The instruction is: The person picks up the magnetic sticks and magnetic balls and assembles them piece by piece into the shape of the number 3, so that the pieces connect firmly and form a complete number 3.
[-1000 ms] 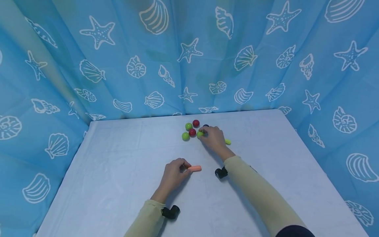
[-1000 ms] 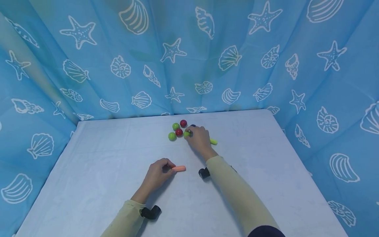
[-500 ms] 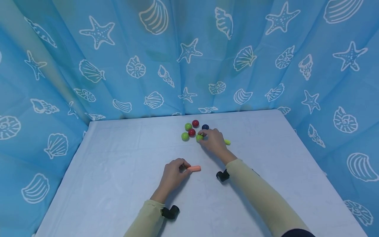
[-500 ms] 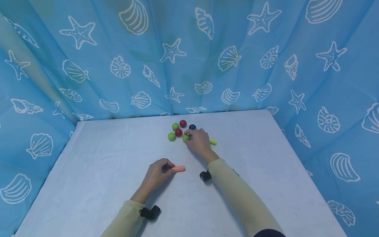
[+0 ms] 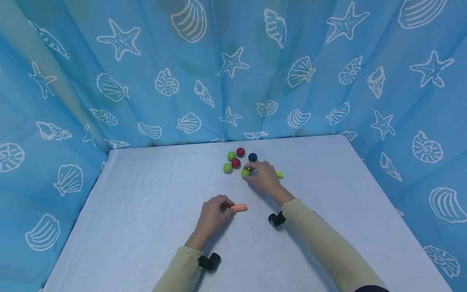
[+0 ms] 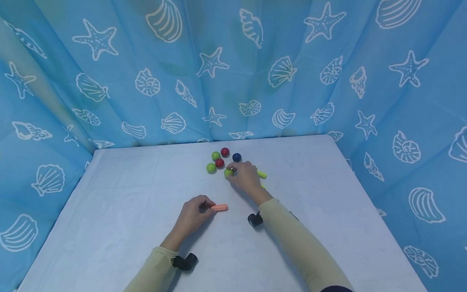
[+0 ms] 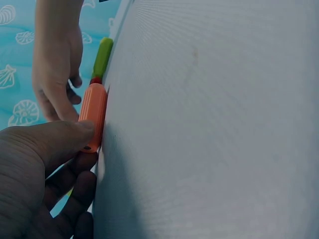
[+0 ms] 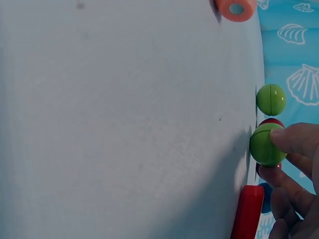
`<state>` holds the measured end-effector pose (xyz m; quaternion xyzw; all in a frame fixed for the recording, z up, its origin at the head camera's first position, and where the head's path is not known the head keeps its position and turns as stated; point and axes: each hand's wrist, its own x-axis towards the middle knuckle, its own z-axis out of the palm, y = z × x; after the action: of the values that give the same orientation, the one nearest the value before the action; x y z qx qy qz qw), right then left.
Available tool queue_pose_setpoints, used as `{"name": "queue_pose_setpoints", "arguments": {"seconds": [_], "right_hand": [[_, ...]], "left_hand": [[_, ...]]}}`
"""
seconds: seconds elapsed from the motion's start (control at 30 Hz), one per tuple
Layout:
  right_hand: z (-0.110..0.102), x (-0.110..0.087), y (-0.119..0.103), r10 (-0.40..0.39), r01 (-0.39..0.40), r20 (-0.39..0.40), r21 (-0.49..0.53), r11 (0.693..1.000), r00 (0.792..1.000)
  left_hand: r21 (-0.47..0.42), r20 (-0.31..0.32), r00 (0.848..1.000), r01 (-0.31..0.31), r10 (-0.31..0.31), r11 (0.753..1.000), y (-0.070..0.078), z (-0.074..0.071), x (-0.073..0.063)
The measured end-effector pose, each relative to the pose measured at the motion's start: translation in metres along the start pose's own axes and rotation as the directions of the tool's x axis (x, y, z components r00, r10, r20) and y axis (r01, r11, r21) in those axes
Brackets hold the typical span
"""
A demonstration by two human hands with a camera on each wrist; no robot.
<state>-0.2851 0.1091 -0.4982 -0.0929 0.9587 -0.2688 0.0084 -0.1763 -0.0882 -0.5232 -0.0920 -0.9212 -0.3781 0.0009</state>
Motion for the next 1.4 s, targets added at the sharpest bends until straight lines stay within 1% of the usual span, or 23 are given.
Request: {"name": "queue_pose_setpoints", "arguments": {"seconds": [0.2,0.43,0.77,1.0,1.17,1.27,1.4], "right_hand": [[-0.001,-0.006,-0.002,0.012,-0.012,0.039,-0.008,1.0,0.999],[-0.004,-0.014,0.0,-0.019,0.017,0.071,0.023,1.0,0.997],[-0.005,-0.026,0.001,-0.035,0.031,0.096,0.045,0.999,0.995],[-0.003,-0.032,0.003,-0.023,0.015,0.124,0.07,0.997,0.992],[-0.005,-0.036,0.003,-0.017,0.002,0.146,0.097,0.995,0.989],[-0.007,-0.04,0.002,-0.019,0.003,0.153,0.108,0.994,0.988],[-0.009,-0.043,0.003,-0.03,0.012,0.157,0.114,0.993,0.987]], "left_hand": [[0.001,-0.001,1.0,0.002,-0.002,1.0,0.0,0.0,0.0],[0.004,0.004,1.0,0.004,-0.004,1.0,0.001,-0.001,0.001],[-0.006,0.009,1.0,0.011,-0.011,1.0,0.002,0.0,0.0],[0.006,-0.003,1.0,-0.024,0.024,1.0,0.001,-0.002,-0.002],[0.01,-0.004,1.0,-0.025,0.025,1.0,0.002,-0.003,-0.002],[0.011,0.002,1.0,-0.014,0.014,1.0,0.003,-0.003,-0.002],[-0.002,0.012,1.0,0.02,-0.02,1.0,0.005,-0.002,-0.001]]}}
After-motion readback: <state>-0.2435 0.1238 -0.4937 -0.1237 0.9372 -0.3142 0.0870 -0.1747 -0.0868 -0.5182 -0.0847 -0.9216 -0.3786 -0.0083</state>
